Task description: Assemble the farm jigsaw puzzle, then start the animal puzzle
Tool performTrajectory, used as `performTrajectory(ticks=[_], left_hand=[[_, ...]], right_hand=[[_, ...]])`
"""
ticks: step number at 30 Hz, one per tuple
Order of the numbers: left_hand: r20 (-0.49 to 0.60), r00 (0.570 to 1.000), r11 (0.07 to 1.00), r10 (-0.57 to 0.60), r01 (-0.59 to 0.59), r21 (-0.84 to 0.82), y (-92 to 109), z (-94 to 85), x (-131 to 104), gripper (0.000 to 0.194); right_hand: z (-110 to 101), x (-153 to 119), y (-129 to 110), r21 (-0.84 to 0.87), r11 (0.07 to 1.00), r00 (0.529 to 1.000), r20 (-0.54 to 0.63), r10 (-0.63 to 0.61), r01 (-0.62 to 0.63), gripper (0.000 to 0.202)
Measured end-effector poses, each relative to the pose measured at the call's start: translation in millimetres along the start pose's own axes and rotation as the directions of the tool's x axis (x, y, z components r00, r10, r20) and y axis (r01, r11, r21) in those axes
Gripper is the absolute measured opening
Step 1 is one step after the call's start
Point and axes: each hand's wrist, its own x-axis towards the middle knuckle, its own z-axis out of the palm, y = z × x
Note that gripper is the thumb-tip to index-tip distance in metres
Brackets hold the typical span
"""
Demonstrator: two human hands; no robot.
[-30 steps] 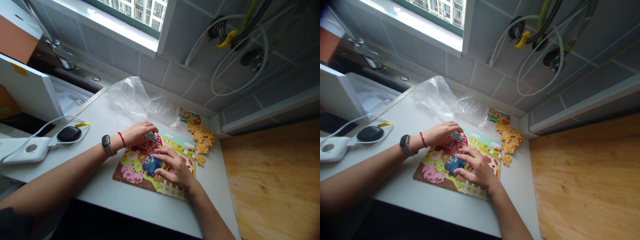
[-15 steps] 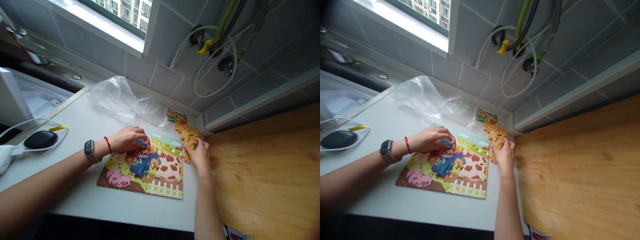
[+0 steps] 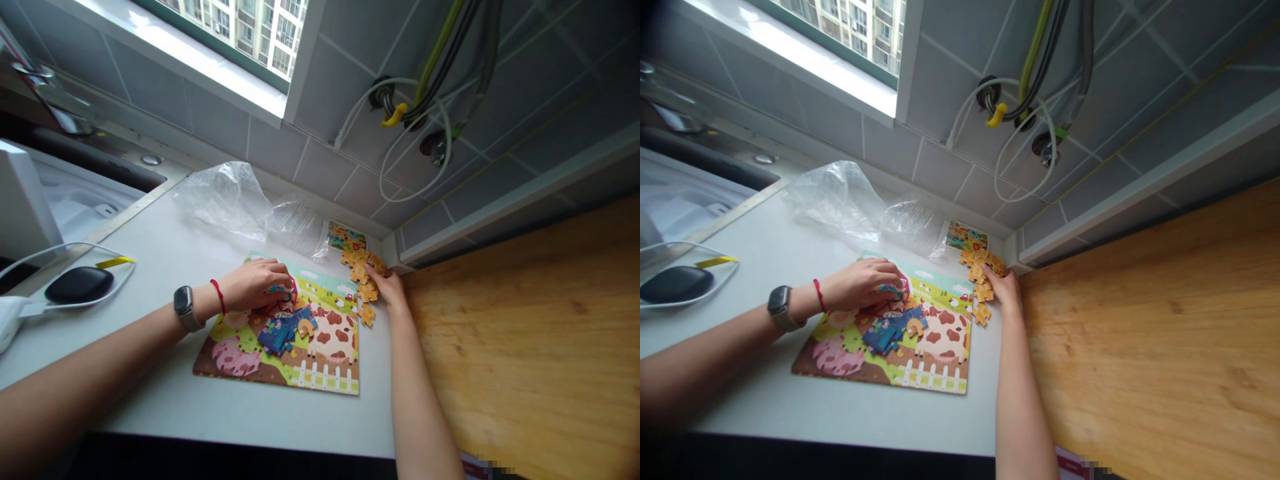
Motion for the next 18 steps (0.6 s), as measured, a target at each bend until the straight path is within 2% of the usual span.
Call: performTrajectory(ticks=[5, 9, 14, 18], left_hand=[[-0.024, 1.0, 1.0, -0.017, 0.017, 0.003, -3.3, 3.8, 0.3, 0.016], [-0.045, 0.999, 1.0, -0.016, 0.016, -0.002, -6.4, 7.3, 0.2, 0.016], [-0.067, 0.998, 1.0, -0.016, 0.017, 0.006, -10.5, 10.4, 0.3, 0.019], [-0.093, 0.995, 0.999, -0.025, 0.026, 0.019, -11.0, 8.4, 0.7, 0.021]], right_hand=[[-3.7, 5.1, -17.9, 0.04, 0.996, 0.981, 0.179, 0.071, -0.08, 0.04], [-3.4, 1.8, -31.1, 0.024, 0.988, 0.953, 0.269, 0.141, -0.153, 0.041], [-7.7, -4.6, -46.1, -0.015, 0.978, 0.938, 0.282, 0.202, -0.206, 0.041], [-10.2, -12.7, -56.7, -0.016, 0.987, 0.958, 0.238, 0.16, -0.161, 0.041]])
